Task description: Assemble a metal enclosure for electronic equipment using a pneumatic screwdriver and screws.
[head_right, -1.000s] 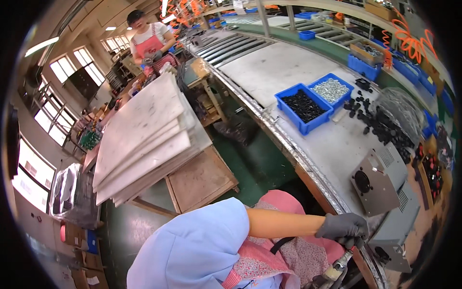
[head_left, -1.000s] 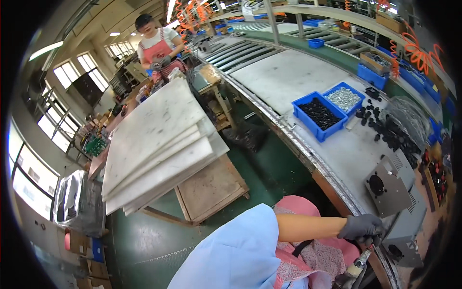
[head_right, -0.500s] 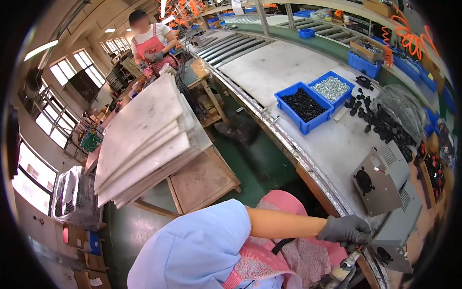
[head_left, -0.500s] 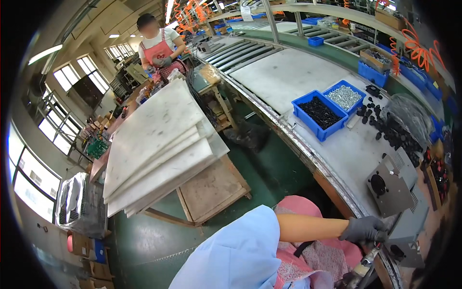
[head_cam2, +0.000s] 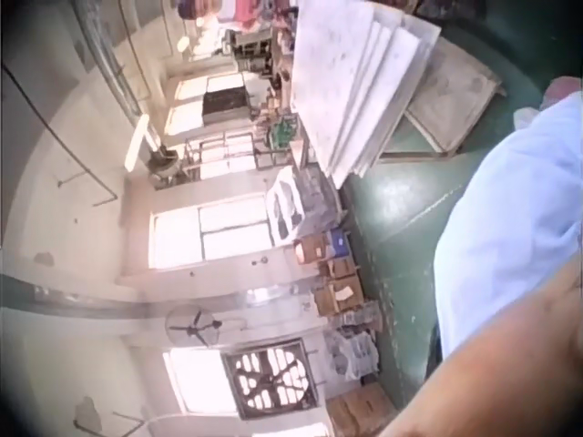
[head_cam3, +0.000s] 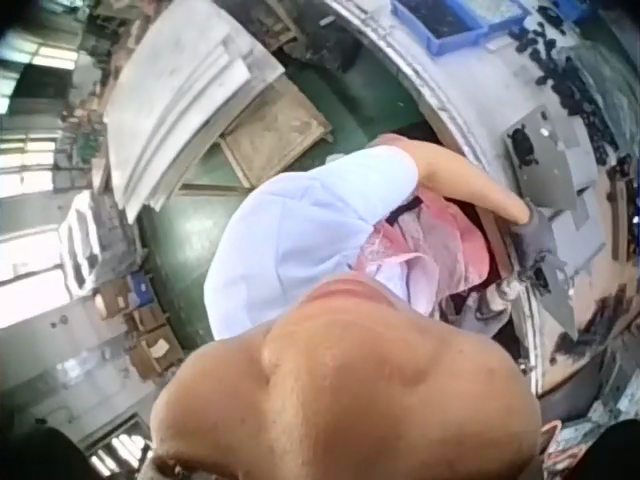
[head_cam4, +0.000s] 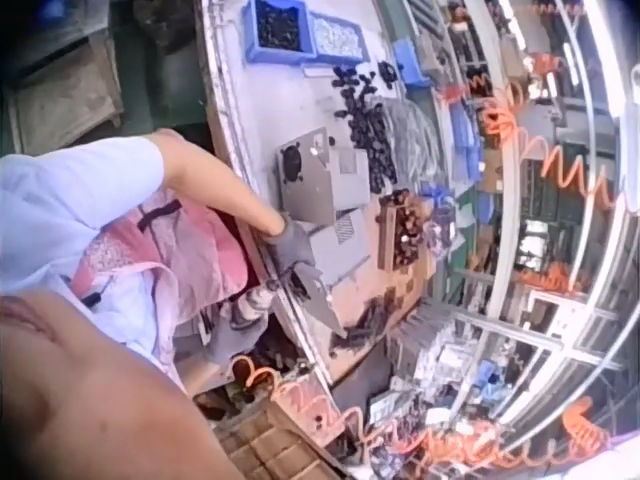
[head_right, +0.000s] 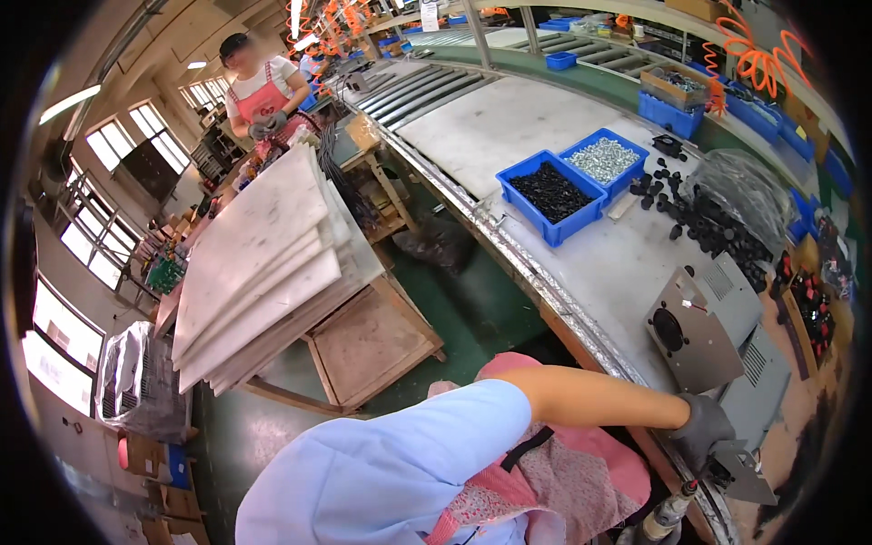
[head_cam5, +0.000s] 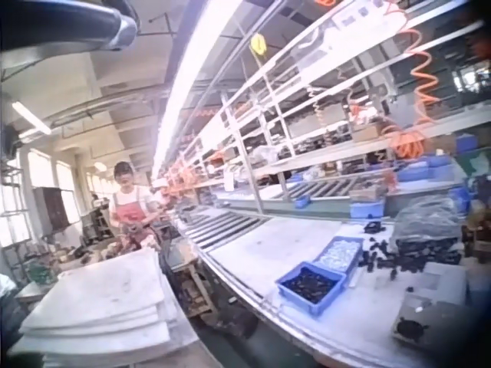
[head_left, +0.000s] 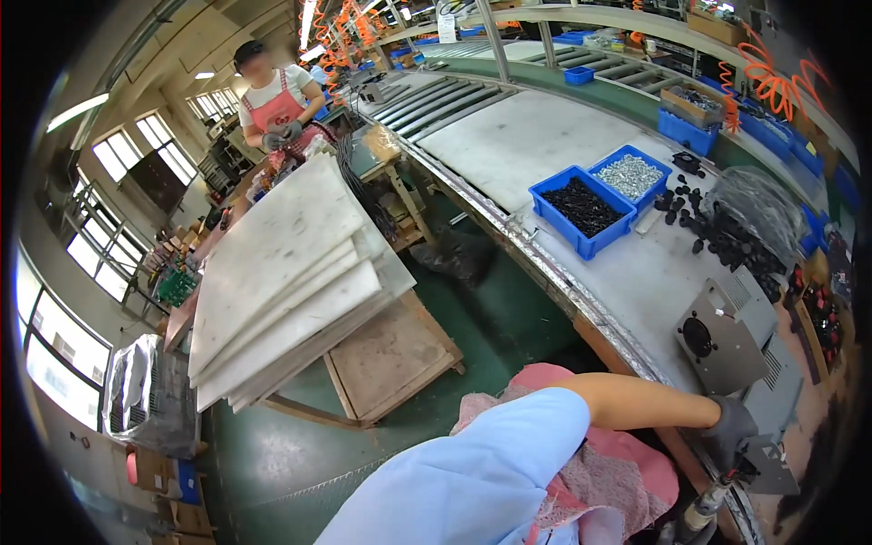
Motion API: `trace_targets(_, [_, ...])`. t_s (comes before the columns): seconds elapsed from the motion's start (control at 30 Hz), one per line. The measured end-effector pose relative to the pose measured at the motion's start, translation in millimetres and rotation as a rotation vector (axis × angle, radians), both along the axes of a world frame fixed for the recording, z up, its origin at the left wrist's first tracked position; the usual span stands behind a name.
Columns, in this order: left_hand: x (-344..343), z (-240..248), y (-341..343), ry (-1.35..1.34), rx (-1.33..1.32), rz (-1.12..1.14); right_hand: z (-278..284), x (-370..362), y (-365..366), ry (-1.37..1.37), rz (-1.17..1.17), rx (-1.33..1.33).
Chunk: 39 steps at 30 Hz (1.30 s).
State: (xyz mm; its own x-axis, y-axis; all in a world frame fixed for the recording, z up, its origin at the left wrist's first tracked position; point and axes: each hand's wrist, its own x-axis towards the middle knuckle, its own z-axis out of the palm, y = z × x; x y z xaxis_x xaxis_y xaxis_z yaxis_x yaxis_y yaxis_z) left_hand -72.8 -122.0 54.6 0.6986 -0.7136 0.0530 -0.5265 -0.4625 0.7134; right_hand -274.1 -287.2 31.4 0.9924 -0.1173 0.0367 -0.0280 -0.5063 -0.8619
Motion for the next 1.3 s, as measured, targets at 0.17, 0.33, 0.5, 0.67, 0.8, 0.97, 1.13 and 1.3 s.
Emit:
trace_targets(0.17, [18,-29,-18,-0.037,0.14,0.034,-15,19,-17,-0.129,0.062,-0.13])
trace_targets(0.33, [28,-31,-23,0.029,0.219,-0.042,0,44,-5,-0.46,0.097,-0.29])
trace_targets(0.5, [32,-30,-8,0.113,0.238,-0.123,-20,60,-9,-0.44,0.101,-0.286])
trace_targets(0.67, [35,-54,-21,0.047,0.319,-0.131,-34,61,-8,-0.49,0.103,-0.314])
trace_targets(0.8, [8,-38,-12,-0.062,0.127,0.022,-70,56,-22,-0.408,-0.017,-0.251])
trace_targets(0.97, [7,-64,-7,-0.274,0.19,0.029,-61,56,-8,-0.271,-0.023,0.047])
trace_targets(1.13, [13,-60,7,-0.341,0.143,0.082,-12,57,14,-0.349,-0.008,-0.163])
trace_targets(1.3, [-4,-9,-4,-0.06,0.082,-0.03,-24,64,0,-0.391,-0.084,-0.22])
